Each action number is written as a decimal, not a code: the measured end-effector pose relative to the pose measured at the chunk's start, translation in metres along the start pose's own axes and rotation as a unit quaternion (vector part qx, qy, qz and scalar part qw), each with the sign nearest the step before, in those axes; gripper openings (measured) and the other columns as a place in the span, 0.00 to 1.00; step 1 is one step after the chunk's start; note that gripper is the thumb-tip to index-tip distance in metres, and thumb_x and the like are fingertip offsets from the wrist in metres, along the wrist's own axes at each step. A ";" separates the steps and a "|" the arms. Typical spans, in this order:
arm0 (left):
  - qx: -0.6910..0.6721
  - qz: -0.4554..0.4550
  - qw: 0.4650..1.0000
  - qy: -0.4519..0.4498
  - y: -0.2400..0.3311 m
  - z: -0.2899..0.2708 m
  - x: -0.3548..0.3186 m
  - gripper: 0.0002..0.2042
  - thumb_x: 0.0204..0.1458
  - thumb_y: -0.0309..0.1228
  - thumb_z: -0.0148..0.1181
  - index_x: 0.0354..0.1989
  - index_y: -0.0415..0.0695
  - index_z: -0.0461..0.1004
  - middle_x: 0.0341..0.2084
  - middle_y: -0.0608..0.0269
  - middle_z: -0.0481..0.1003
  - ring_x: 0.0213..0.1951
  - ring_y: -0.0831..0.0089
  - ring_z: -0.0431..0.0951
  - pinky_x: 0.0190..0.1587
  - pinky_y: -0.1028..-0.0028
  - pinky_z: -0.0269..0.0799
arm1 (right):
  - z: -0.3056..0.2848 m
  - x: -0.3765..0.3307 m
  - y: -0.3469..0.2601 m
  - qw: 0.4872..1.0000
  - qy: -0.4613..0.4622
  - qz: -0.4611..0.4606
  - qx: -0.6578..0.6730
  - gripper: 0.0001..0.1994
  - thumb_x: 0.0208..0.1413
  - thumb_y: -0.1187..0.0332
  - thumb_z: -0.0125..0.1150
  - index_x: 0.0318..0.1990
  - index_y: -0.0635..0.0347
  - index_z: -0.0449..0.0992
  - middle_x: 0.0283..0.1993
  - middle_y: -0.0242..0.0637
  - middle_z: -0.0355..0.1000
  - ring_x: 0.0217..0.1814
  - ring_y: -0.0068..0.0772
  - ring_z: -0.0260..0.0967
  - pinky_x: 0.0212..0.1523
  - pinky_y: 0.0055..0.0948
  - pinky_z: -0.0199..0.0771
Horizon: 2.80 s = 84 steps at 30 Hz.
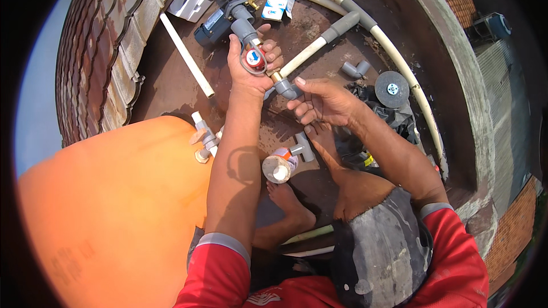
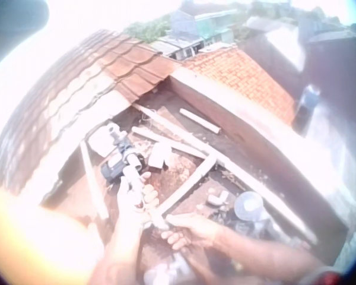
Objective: The person assembles a plumbing system on a rooftop, wrapping thread seal tape on pipe fittings, screwing them together, and using an angle grinder to cut a PVC pipe. They connect the cut pipe to a valve assembly and position it near a water tank.
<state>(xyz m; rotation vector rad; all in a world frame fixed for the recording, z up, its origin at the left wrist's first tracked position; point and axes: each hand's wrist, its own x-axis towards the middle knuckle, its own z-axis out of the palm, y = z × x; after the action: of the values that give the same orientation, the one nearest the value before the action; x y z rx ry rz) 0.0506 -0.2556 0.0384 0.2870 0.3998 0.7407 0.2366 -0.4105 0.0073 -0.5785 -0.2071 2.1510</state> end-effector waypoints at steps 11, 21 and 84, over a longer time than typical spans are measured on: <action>0.006 0.060 0.998 0.032 -0.019 0.004 -0.033 0.43 0.71 0.72 0.45 0.64 0.39 0.77 0.28 0.58 0.75 0.27 0.66 0.70 0.25 0.67 0.64 | 0.022 -0.013 0.021 0.964 0.141 -0.073 -0.211 0.21 0.65 0.58 0.81 0.45 0.68 0.78 0.34 0.36 0.81 0.24 0.20 0.77 0.22 0.24 0.80; 0.096 0.228 0.944 0.217 -0.040 0.010 -0.041 0.45 0.70 0.76 0.36 0.58 0.42 0.77 0.23 0.54 0.77 0.25 0.57 0.77 0.26 0.62 0.69 | 0.045 -0.033 0.029 0.605 0.223 -0.321 -0.694 0.28 0.66 0.53 0.77 0.57 0.68 0.73 0.40 0.50 0.83 0.39 0.45 0.85 0.40 0.42 0.84; -0.027 0.159 0.947 0.279 -0.109 0.040 -0.048 0.43 0.72 0.74 0.31 0.56 0.45 0.79 0.29 0.54 0.77 0.31 0.57 0.76 0.31 0.60 0.69 | 0.027 -0.091 0.013 0.880 0.244 -0.191 -0.361 0.13 0.70 0.70 0.70 0.58 0.63 0.78 0.46 0.40 0.83 0.41 0.26 0.82 0.39 0.31 0.85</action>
<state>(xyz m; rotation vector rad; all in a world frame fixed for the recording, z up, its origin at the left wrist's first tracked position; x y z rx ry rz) 0.1016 -0.3706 0.0436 0.0827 0.8832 1.1510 0.2610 -0.4887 0.0567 -1.3559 -0.7859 1.4372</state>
